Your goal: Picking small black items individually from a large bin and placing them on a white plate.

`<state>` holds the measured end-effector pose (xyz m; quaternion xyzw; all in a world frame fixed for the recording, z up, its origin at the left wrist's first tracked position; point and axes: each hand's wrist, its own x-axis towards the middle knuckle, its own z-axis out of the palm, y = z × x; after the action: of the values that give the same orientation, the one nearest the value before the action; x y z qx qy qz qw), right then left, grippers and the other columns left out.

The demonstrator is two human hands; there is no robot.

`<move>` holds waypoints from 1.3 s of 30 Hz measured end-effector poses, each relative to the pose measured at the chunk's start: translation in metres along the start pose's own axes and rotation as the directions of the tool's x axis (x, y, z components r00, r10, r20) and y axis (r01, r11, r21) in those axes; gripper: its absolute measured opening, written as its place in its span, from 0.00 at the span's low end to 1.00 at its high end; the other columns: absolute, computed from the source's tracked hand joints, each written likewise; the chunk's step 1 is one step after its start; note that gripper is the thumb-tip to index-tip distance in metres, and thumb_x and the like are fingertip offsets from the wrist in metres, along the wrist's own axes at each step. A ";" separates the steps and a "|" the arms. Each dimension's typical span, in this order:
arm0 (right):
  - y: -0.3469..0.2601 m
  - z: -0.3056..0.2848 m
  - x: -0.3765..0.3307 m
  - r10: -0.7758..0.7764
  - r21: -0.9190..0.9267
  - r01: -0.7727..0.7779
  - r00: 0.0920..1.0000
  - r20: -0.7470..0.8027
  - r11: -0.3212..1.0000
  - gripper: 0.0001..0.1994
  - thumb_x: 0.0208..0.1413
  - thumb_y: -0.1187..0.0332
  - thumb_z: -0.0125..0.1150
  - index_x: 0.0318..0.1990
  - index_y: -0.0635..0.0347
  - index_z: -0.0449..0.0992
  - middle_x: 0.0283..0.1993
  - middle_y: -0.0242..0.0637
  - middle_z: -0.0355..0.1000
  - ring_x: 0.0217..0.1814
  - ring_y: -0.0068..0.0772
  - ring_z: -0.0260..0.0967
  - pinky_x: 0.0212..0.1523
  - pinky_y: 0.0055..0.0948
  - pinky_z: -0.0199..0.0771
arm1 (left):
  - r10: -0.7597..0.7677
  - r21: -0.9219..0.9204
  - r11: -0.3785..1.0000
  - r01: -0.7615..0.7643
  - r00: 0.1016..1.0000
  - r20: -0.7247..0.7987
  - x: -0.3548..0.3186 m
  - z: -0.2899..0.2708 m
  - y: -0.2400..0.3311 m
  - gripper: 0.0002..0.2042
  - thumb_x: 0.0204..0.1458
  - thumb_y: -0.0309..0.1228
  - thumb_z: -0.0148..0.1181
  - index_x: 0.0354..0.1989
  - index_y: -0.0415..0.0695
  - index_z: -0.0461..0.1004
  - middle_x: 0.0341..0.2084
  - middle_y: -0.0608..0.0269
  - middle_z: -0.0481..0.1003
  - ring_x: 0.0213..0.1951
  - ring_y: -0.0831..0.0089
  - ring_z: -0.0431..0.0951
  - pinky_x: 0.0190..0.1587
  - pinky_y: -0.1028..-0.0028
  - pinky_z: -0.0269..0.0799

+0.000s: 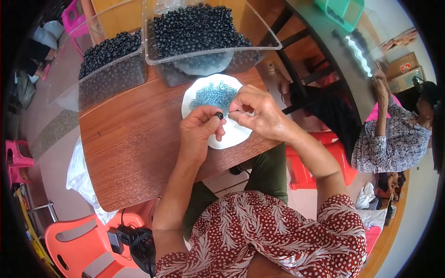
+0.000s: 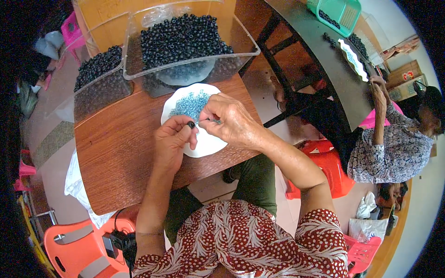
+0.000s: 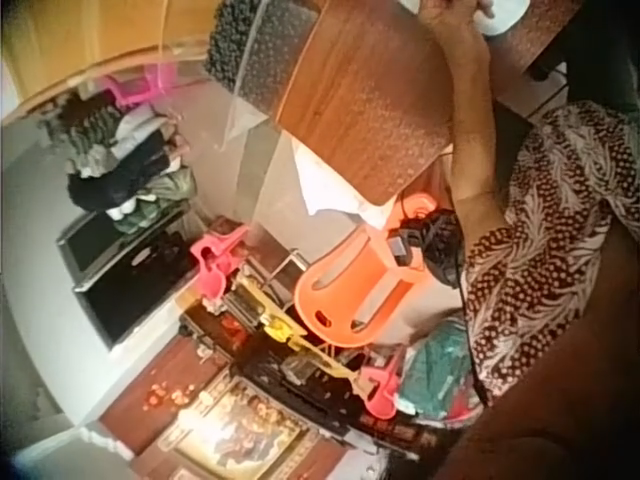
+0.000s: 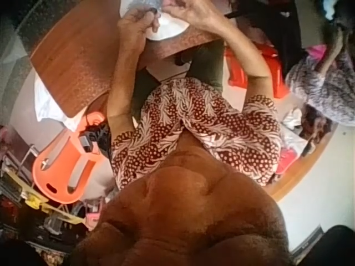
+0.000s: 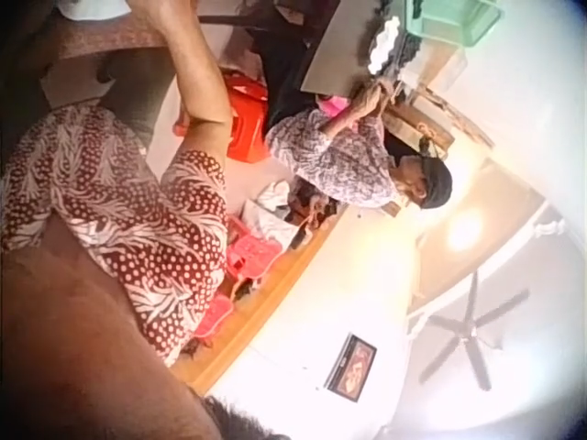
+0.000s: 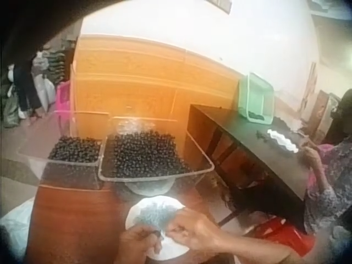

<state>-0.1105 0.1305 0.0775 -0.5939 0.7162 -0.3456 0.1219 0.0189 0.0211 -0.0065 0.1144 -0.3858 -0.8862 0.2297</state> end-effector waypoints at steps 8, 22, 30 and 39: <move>-0.001 0.009 0.006 0.009 0.024 -0.009 1.000 0.007 1.000 0.05 0.41 0.77 0.61 0.24 0.64 0.69 0.26 0.34 0.65 0.29 0.26 0.63 0.24 0.25 0.62 | -0.024 -0.014 1.000 0.024 1.000 0.000 0.002 0.001 0.000 0.06 0.48 0.20 0.53 0.35 0.34 0.70 0.24 0.58 0.73 0.22 0.76 0.71 0.22 0.78 0.67; -0.009 0.016 0.014 -0.382 -0.325 0.351 0.923 -0.037 0.878 0.07 0.37 0.74 0.63 0.28 0.61 0.73 0.26 0.36 0.65 0.29 0.37 0.63 0.27 0.29 0.64 | -0.143 -0.297 0.943 0.151 0.989 0.048 0.005 -0.007 0.005 0.07 0.51 0.20 0.49 0.38 0.32 0.67 0.26 0.54 0.72 0.21 0.72 0.71 0.22 0.75 0.67; -0.007 0.016 0.020 -0.384 -0.341 0.350 0.923 -0.036 0.873 0.08 0.38 0.76 0.61 0.29 0.63 0.72 0.27 0.37 0.65 0.31 0.39 0.64 0.29 0.31 0.65 | -0.117 -0.231 0.966 0.119 0.993 0.020 0.002 -0.002 0.009 0.07 0.50 0.19 0.49 0.37 0.31 0.67 0.26 0.53 0.72 0.20 0.72 0.70 0.21 0.76 0.66; -0.011 0.014 0.023 -0.335 -0.081 0.329 0.938 -0.085 0.941 0.08 0.39 0.75 0.63 0.29 0.63 0.72 0.28 0.36 0.68 0.30 0.34 0.65 0.31 0.28 0.66 | -0.078 -0.202 0.975 0.088 0.995 0.058 0.002 -0.002 0.007 0.07 0.50 0.19 0.50 0.37 0.32 0.68 0.25 0.54 0.73 0.20 0.71 0.71 0.20 0.75 0.66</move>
<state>-0.0999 0.1037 0.0794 -0.6923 0.6218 -0.3661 0.0070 0.0201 0.0151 -0.0029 0.0844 -0.2932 -0.9325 0.1933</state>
